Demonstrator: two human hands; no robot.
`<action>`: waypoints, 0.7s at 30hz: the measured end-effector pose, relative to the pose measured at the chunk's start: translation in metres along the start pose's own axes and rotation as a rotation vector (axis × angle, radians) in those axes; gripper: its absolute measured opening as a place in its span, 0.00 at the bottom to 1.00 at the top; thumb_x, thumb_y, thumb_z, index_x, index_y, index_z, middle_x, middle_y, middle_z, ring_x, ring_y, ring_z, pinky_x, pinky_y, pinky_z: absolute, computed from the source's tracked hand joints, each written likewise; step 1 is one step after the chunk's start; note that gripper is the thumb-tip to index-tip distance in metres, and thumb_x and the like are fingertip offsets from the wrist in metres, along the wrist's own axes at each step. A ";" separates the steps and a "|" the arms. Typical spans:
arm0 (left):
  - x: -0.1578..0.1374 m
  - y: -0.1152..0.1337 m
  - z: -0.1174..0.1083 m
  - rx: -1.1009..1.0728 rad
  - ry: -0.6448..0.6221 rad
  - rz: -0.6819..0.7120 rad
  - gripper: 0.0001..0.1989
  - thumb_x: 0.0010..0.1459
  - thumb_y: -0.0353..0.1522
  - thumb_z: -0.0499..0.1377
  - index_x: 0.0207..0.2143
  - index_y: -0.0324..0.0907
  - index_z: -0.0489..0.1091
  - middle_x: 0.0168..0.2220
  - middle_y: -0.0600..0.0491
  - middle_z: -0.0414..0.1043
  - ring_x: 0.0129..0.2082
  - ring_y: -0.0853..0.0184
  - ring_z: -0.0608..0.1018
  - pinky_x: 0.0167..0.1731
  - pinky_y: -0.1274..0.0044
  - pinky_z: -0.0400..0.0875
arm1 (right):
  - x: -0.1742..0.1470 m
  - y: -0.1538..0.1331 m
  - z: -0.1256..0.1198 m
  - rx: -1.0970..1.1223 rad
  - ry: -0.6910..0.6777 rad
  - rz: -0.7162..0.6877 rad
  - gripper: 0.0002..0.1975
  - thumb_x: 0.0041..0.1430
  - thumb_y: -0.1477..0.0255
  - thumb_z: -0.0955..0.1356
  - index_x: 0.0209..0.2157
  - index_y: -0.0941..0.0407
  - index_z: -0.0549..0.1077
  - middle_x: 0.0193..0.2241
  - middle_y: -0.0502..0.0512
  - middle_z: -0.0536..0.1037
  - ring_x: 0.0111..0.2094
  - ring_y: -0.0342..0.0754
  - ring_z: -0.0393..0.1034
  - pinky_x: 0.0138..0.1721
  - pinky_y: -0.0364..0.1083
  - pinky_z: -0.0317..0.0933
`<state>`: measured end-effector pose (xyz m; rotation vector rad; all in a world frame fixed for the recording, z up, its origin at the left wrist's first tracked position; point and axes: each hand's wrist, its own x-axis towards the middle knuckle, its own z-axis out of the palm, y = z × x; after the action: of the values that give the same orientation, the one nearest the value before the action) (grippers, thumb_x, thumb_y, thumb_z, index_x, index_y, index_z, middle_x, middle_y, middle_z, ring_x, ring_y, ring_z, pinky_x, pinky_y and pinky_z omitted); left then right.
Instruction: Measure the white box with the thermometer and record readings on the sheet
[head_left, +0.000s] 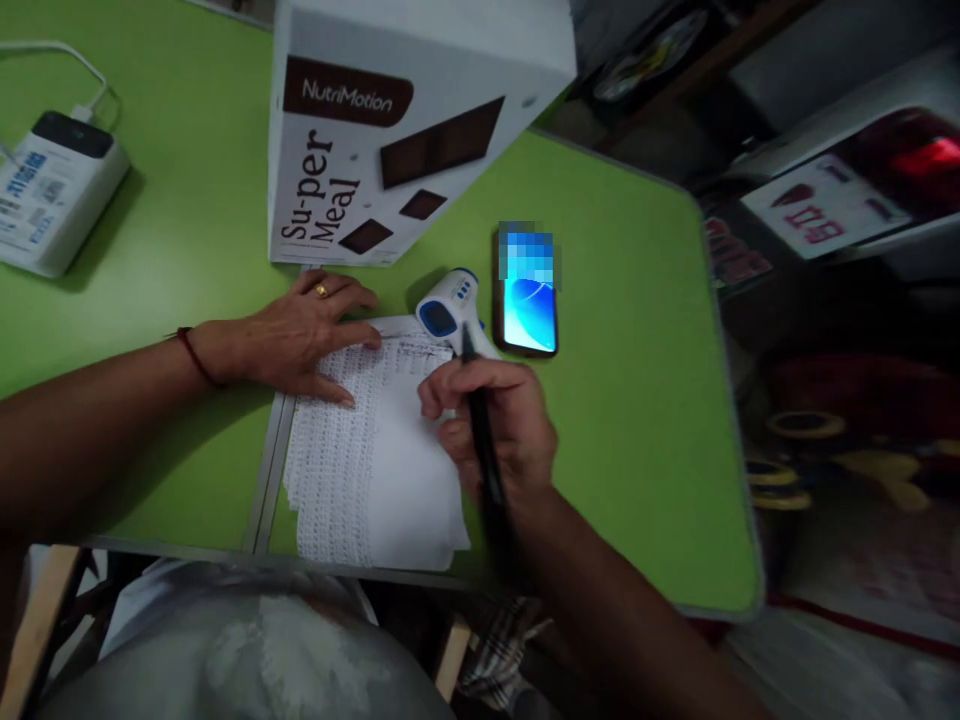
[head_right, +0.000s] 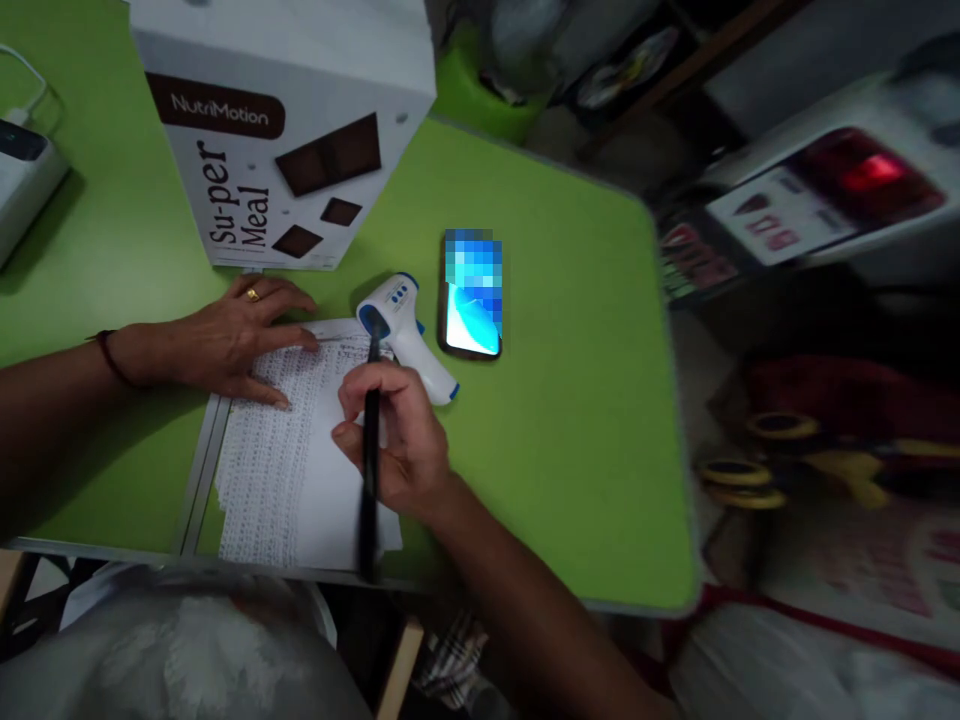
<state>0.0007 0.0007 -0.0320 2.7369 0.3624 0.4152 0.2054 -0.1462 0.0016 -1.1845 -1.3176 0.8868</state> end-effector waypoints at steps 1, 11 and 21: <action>0.000 0.000 0.000 0.005 -0.007 0.003 0.34 0.52 0.57 0.65 0.55 0.48 0.71 0.62 0.40 0.66 0.62 0.43 0.66 0.62 0.48 0.54 | -0.004 0.008 0.001 0.025 0.054 0.050 0.16 0.57 0.52 0.73 0.31 0.49 0.72 0.23 0.47 0.68 0.24 0.45 0.64 0.26 0.48 0.61; 0.001 -0.001 -0.002 0.016 -0.040 0.004 0.35 0.54 0.59 0.62 0.55 0.47 0.70 0.61 0.40 0.66 0.62 0.44 0.66 0.62 0.51 0.55 | -0.001 0.035 -0.003 -0.156 0.262 0.182 0.02 0.52 0.70 0.69 0.29 0.52 0.75 0.19 0.44 0.69 0.19 0.42 0.62 0.21 0.44 0.56; 0.001 -0.001 -0.003 -0.001 -0.045 -0.004 0.34 0.54 0.58 0.63 0.55 0.48 0.70 0.62 0.41 0.65 0.62 0.45 0.65 0.63 0.51 0.54 | 0.004 0.031 0.005 -0.333 0.308 0.065 0.06 0.46 0.76 0.68 0.22 0.51 0.69 0.17 0.44 0.70 0.19 0.42 0.64 0.20 0.44 0.61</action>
<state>0.0000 0.0031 -0.0292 2.7389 0.3553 0.3514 0.2051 -0.1345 -0.0277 -1.5615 -1.2048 0.5128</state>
